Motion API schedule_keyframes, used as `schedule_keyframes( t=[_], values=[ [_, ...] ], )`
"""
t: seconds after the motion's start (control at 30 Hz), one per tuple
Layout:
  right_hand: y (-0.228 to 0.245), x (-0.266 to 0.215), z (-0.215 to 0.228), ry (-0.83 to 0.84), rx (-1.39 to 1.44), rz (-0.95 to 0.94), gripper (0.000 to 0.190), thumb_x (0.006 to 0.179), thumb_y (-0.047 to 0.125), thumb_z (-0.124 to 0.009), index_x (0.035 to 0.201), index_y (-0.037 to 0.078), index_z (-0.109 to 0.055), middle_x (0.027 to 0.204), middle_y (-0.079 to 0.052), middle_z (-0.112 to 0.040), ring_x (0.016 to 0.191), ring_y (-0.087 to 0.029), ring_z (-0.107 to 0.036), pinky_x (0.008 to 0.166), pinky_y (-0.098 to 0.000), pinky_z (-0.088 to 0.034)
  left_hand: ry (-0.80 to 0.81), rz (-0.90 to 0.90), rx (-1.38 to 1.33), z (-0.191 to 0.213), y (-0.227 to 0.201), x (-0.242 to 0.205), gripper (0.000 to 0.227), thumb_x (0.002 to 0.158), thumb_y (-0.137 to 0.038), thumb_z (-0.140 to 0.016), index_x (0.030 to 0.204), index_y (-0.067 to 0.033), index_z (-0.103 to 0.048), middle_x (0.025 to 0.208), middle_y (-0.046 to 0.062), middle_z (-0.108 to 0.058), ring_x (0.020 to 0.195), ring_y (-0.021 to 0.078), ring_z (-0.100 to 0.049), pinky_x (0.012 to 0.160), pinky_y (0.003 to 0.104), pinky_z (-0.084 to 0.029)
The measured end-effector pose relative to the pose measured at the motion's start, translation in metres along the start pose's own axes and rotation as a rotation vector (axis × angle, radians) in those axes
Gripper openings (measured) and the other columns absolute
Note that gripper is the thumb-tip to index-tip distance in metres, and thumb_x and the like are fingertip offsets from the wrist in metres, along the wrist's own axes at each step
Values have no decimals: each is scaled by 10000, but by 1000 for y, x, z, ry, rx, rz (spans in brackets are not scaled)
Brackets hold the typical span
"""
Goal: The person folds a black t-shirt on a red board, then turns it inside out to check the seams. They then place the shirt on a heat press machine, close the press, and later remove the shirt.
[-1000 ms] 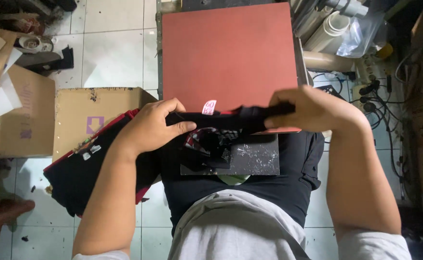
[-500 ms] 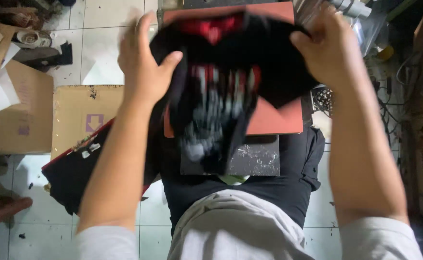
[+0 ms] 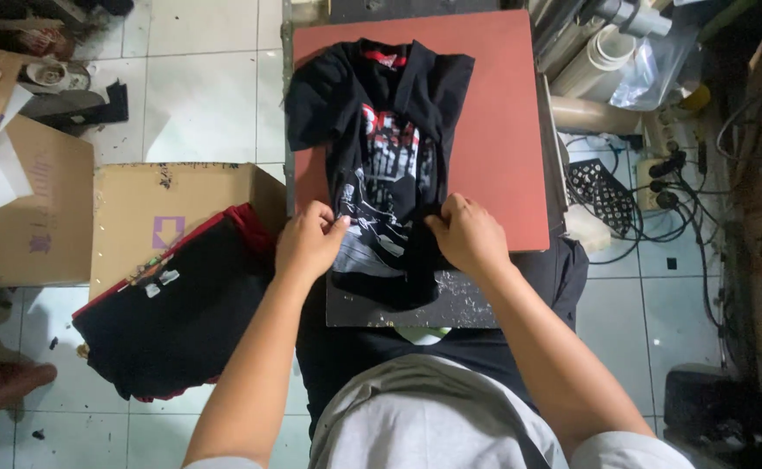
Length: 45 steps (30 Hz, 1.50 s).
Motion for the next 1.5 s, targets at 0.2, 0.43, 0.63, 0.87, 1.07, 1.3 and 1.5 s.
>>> schedule_keyframes(
  t=[0.2, 0.43, 0.63, 0.87, 1.07, 1.3, 1.5],
  values=[
    [-40, 5, -11, -155, 1771, -231, 145, 944, 146, -653, 860, 176, -539, 655, 10, -381, 484, -213, -582, 507, -315, -518, 20, 177, -1313, 15, -39, -35, 208, 924, -245, -762, 892, -144, -583, 827, -42, -494, 833, 142, -571, 702, 258, -475],
    [13, -49, 38, -112, 1304, -149, 1023, 720, 252, -942, 1535, 26, -366, 1107, -247, -615, 940, -323, -655, 774, -464, -606, 40, 145, -1505, 22, -64, -42, 274, 843, -129, -856, 927, -92, -597, 758, -23, -573, 715, 116, -631, 607, 215, -537],
    [-59, -7, -4, -291, 951, -257, 320, 779, 229, -851, 1052, 102, -741, 745, -82, -674, 618, -176, -621, 441, -315, -485, 141, 278, -1533, 31, -68, -55, 319, 865, -231, -843, 1060, -21, -703, 955, 101, -722, 894, 224, -727, 767, 406, -619],
    [-37, -44, 24, -302, 1500, -441, 307, 935, 289, -737, 1103, 37, -683, 761, -95, -606, 548, -183, -589, 414, -276, -452, 140, 273, -1548, 46, -65, -63, 179, 883, -142, -804, 1030, -63, -739, 953, 134, -735, 914, 277, -736, 844, 439, -601],
    [-29, -44, 32, -217, 1347, -268, 209, 844, 223, -863, 921, 88, -725, 669, -58, -640, 524, -165, -630, 422, -252, -500, 16, 321, -1496, 28, -34, -42, 252, 874, -245, -838, 988, -60, -711, 917, 116, -716, 887, 258, -722, 793, 425, -617],
    [-39, -34, 54, -431, 1438, -205, 153, 960, 219, -765, 988, 90, -685, 737, -25, -639, 616, -126, -642, 527, -258, -562, 56, 360, -1457, 62, -51, -61, 363, 852, -366, -855, 809, -80, -636, 811, 138, -727, 777, 276, -725, 674, 416, -602],
    [-106, -4, 0, -436, 1203, -244, 252, 933, 243, -793, 823, 62, -655, 611, -8, -548, 508, -86, -535, 414, -236, -443, 7, 239, -788, -1, 12, -21, 426, 874, -418, -838, 1085, -59, -751, 1024, 135, -733, 1023, 265, -697, 809, 417, -570]
  ],
)
Point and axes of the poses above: each hand's wrist, its own x-axis towards the middle knuckle, its own z-axis out of the back of the hand, y = z × x, the point moved 6 cm from there along x, towards the middle knuckle
